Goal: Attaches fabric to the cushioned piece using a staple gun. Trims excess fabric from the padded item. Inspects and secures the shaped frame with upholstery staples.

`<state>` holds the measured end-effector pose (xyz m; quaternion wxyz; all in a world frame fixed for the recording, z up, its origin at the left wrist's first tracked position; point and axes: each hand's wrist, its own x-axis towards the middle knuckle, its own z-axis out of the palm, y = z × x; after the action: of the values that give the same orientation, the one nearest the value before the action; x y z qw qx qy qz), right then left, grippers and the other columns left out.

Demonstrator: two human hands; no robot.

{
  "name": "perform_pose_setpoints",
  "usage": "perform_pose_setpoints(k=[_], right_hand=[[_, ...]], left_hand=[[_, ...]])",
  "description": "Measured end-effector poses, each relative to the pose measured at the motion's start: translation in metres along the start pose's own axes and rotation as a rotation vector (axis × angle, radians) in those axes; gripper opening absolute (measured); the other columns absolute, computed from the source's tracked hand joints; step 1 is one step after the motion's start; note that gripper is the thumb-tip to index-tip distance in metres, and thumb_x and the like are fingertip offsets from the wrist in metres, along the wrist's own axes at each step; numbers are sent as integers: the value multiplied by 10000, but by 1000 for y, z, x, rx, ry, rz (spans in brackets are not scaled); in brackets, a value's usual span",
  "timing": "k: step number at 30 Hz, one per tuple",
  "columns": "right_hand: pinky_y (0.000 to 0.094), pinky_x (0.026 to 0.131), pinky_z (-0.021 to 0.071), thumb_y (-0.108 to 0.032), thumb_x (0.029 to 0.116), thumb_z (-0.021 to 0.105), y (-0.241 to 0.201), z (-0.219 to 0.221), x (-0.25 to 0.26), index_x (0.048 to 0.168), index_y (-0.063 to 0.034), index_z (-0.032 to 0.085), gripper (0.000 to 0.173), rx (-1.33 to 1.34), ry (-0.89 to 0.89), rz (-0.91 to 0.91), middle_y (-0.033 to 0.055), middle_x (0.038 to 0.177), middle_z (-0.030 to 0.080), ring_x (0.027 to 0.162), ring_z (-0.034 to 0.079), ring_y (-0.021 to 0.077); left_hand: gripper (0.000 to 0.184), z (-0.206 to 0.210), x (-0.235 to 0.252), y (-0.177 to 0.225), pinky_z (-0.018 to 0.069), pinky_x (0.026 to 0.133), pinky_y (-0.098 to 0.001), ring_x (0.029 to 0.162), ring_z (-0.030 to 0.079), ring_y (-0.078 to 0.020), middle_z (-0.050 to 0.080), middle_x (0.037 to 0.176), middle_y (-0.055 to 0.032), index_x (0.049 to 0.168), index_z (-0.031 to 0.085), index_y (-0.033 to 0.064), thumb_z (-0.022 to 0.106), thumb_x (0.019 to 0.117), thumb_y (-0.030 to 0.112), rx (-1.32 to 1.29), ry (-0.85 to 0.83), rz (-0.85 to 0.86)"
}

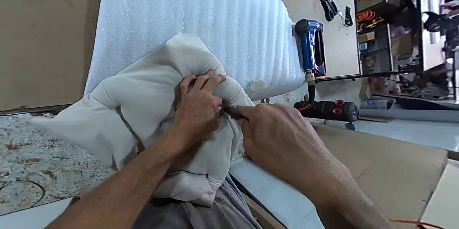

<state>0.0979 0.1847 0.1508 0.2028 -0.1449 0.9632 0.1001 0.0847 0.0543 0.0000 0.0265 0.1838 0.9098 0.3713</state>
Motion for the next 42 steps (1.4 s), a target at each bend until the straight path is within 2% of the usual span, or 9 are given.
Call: perform_pose_setpoints(k=[4, 6, 9, 15, 19, 24, 34, 40, 42], right_hand=[[418, 503, 487, -190, 923, 616, -7, 4, -2, 996, -146, 773, 179, 14, 15, 29, 16, 658, 597, 614, 632, 223], [420, 520, 497, -188, 935, 615, -10, 6, -2, 1020, -135, 773, 187, 15, 13, 38, 26, 687, 611, 632, 638, 227], [407, 525, 498, -196, 947, 566, -7, 9, -6, 1087, -148, 787, 267, 32, 52, 32, 12, 697, 620, 627, 634, 209], [406, 523, 508, -199, 941, 584, -10, 14, -9, 1143, -164, 777, 282, 68, 46, 97, 15, 727, 610, 630, 629, 208], [411, 507, 503, -180, 917, 627, -7, 18, -6, 1116, -155, 782, 253, 89, 42, 89, 24, 719, 607, 607, 621, 216], [387, 494, 491, -209, 920, 561, -2, 20, -9, 1098, -167, 790, 292, 140, 74, 88, -5, 687, 605, 586, 615, 183], [446, 597, 524, -210, 970, 581, -22, 11, -14, 1100, -197, 783, 240, 266, -4, 306, 1, 776, 692, 718, 672, 207], [431, 576, 512, -222, 963, 599, -35, 11, -14, 1056, -206, 775, 200, 308, -21, 417, -12, 733, 667, 691, 659, 192], [419, 575, 516, -216, 959, 602, -37, 11, -16, 1109, -191, 777, 232, 304, -20, 428, -8, 754, 667, 696, 658, 187]], left_hand=[[218, 0, 3, -4, 291, 1170, -563, 1495, 355, -246, 505, 1547, 16, 798, 770, 153, 586, 906, 197, -97, -3, 4], [214, 0, 3, -4, 313, 1170, -542, 1494, 352, -252, 493, 1555, 13, 787, 761, 133, 588, 905, 179, -138, -13, -1], [205, -1, 3, -5, 305, 1186, -527, 1498, 343, -251, 488, 1558, 18, 802, 766, 126, 600, 910, 177, -161, -26, -7], [195, -1, 4, -4, 305, 1184, -525, 1495, 345, -244, 491, 1555, 29, 807, 775, 137, 608, 894, 184, -150, -28, -16], [221, 1, 1, -4, 323, 1178, -515, 1491, 356, -245, 503, 1545, 20, 807, 771, 139, 583, 910, 194, -136, -12, -4], [179, 0, -1, -1, 326, 1180, -532, 1502, 342, -256, 516, 1535, 10, 823, 786, 126, 627, 891, 173, -147, 14, -13], [167, -3, 2, -6, 344, 1155, -526, 1480, 370, -286, 513, 1543, -24, 811, 785, 122, 642, 890, 154, -160, -36, 17], [161, -4, 2, -10, 345, 1143, -536, 1462, 376, -297, 502, 1549, -18, 794, 778, 120, 645, 880, 147, -186, -45, 34], [157, -7, 3, -10, 331, 1145, -551, 1472, 352, -313, 480, 1564, -28, 796, 774, 111, 650, 886, 145, -199, -64, 41]])
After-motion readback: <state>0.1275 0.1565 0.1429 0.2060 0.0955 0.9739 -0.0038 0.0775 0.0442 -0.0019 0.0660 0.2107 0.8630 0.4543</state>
